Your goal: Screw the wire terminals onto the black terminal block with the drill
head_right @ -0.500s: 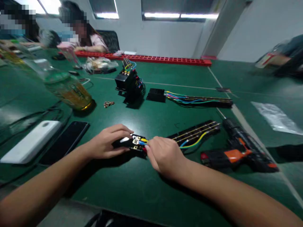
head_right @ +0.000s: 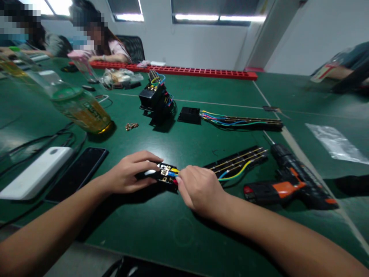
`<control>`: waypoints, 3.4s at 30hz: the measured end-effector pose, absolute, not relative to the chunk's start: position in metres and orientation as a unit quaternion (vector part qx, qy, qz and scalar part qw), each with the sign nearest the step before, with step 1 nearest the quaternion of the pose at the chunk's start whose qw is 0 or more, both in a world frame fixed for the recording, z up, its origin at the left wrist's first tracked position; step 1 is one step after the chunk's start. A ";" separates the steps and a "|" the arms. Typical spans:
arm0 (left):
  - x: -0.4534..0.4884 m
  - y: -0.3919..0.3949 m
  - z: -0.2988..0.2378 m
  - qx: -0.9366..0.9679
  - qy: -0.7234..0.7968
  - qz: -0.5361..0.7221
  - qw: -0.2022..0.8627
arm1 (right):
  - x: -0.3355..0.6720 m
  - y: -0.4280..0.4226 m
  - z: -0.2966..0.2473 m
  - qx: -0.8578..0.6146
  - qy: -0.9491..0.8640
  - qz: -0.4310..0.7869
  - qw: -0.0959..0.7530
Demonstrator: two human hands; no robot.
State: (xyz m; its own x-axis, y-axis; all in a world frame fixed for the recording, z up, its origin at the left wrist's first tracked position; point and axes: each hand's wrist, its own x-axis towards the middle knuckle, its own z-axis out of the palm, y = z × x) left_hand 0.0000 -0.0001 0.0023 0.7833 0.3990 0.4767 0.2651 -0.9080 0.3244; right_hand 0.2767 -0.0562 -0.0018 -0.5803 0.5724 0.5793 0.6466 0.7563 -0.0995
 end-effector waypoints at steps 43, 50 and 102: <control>0.000 0.000 0.001 0.939 0.184 0.269 0.110 | 0.276 -0.055 -0.002 -0.337 -0.891 -0.059 0.298; -0.001 0.000 0.001 0.942 0.187 0.260 0.104 | 0.275 -0.056 -0.004 -0.334 -0.892 -0.058 0.298; 0.001 -0.001 0.001 0.938 0.191 0.259 0.129 | 0.276 -0.054 -0.006 -0.324 -0.904 -0.083 0.267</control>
